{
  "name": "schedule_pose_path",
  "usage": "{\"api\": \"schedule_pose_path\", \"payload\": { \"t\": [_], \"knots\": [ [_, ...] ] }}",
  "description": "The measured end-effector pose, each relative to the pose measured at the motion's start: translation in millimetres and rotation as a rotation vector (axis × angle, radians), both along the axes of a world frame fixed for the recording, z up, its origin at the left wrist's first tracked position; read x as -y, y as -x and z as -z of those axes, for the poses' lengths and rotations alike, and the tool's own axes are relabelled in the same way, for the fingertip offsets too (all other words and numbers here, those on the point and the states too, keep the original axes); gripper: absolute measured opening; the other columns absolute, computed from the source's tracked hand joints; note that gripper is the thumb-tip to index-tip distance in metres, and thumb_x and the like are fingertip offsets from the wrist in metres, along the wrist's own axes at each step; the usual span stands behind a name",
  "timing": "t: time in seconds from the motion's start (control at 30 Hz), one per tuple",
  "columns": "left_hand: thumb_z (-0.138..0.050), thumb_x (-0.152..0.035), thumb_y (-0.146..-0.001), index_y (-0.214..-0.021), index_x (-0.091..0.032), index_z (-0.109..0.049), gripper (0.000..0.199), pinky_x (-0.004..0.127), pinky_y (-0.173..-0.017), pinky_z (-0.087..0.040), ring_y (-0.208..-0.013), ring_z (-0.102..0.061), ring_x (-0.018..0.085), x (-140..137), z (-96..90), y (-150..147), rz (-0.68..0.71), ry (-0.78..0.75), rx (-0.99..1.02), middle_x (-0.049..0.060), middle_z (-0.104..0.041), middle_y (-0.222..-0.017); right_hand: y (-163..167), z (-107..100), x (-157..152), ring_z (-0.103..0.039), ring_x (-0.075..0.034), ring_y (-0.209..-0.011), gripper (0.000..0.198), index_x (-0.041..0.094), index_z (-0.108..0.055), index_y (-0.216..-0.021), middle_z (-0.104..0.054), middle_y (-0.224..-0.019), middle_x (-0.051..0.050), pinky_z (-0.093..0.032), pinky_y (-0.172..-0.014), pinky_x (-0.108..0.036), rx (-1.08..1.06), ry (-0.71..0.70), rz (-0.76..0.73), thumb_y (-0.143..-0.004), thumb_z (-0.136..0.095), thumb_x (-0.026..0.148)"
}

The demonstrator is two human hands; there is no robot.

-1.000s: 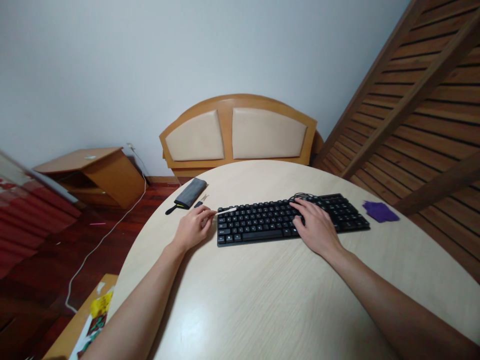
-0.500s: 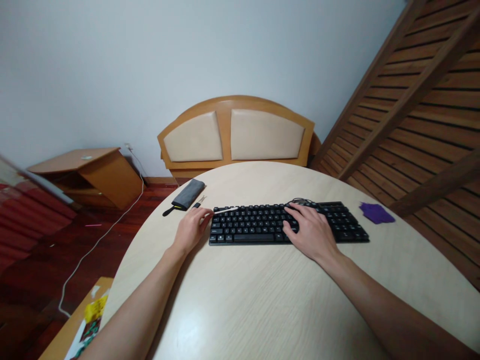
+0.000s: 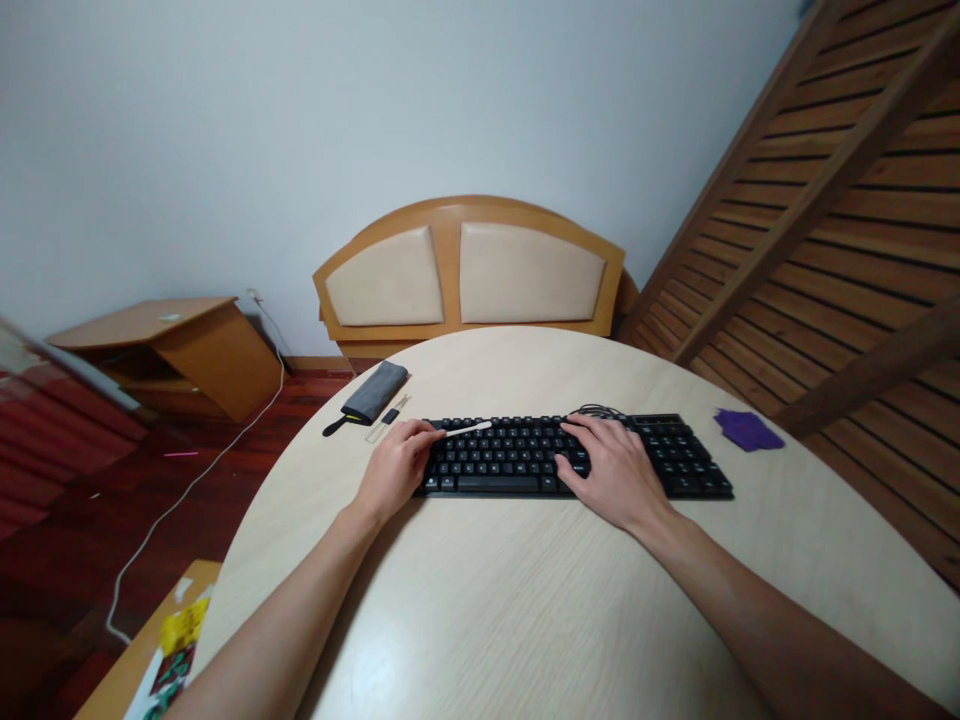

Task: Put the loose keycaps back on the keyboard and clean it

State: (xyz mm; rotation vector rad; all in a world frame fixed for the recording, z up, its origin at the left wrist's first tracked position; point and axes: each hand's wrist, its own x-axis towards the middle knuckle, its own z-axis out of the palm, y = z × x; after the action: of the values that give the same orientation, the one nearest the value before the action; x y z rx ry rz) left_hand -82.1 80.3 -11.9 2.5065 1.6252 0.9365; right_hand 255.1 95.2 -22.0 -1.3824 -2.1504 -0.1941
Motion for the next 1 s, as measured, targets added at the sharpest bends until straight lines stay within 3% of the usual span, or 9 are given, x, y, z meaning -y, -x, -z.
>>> {"api": "schedule_pose_path", "payload": {
  "t": [0.17,0.37,0.57,0.7,0.9,1.0],
  "knots": [
    [-0.049,-0.023,-0.093,-0.106,-0.021,-0.074,0.029,0.042,-0.093,-0.051,-0.099,-0.063,0.025,0,-5.8,3,-0.070,0.026,0.012,0.009,-0.073,-0.105,1,-1,1,-0.057,-0.032,-0.116,0.036,0.020,-0.067,-0.118,-0.066,-0.130,-0.010,-0.044,-0.094,-0.048,-0.029,0.004,0.007,-0.089,-0.055,0.036],
    [-0.054,-0.042,-0.092,-0.088,-0.022,-0.072,0.027,0.037,-0.088,-0.049,-0.091,-0.065,0.025,-5,-3.7,15,-0.279,0.043,0.074,0.007,-0.075,-0.094,2,0,1,-0.058,-0.032,-0.116,0.034,0.021,-0.067,-0.117,-0.066,-0.130,-0.009,-0.045,-0.093,-0.049,-0.036,0.001,0.022,-0.089,-0.054,0.035],
    [-0.055,-0.040,-0.087,-0.080,-0.022,-0.068,0.024,0.034,-0.077,-0.046,-0.083,-0.064,0.025,-10,-1.8,31,-0.438,0.073,0.052,0.006,-0.073,-0.084,2,1,0,-0.058,-0.032,-0.117,0.035,0.020,-0.067,-0.117,-0.066,-0.130,-0.009,-0.045,-0.093,-0.048,-0.036,0.009,0.025,-0.089,-0.055,0.036],
    [-0.053,-0.041,-0.089,-0.082,-0.021,-0.068,0.025,0.035,-0.080,-0.046,-0.086,-0.064,0.025,-9,-0.8,29,-0.412,0.078,0.048,0.006,-0.073,-0.089,2,0,0,-0.058,-0.032,-0.117,0.035,0.021,-0.067,-0.118,-0.066,-0.130,-0.009,-0.045,-0.094,-0.049,-0.040,0.011,0.020,-0.089,-0.055,0.036],
    [-0.049,-0.042,-0.097,-0.090,-0.022,-0.071,0.031,0.035,-0.089,-0.047,-0.097,-0.062,0.025,-6,-1.5,16,-0.193,0.032,0.038,0.007,-0.071,-0.099,2,0,1,-0.058,-0.031,-0.117,0.035,0.020,-0.067,-0.118,-0.066,-0.130,-0.010,-0.045,-0.094,-0.049,-0.033,0.009,0.026,-0.089,-0.055,0.036],
    [-0.050,-0.039,-0.097,-0.092,-0.021,-0.072,0.029,0.036,-0.091,-0.046,-0.099,-0.062,0.025,-6,-1.4,16,-0.175,-0.015,0.033,0.007,-0.070,-0.101,2,2,1,-0.058,-0.031,-0.116,0.034,0.020,-0.068,-0.117,-0.066,-0.130,-0.009,-0.045,-0.094,-0.048,-0.035,0.005,0.026,-0.089,-0.056,0.036]
  ]
}}
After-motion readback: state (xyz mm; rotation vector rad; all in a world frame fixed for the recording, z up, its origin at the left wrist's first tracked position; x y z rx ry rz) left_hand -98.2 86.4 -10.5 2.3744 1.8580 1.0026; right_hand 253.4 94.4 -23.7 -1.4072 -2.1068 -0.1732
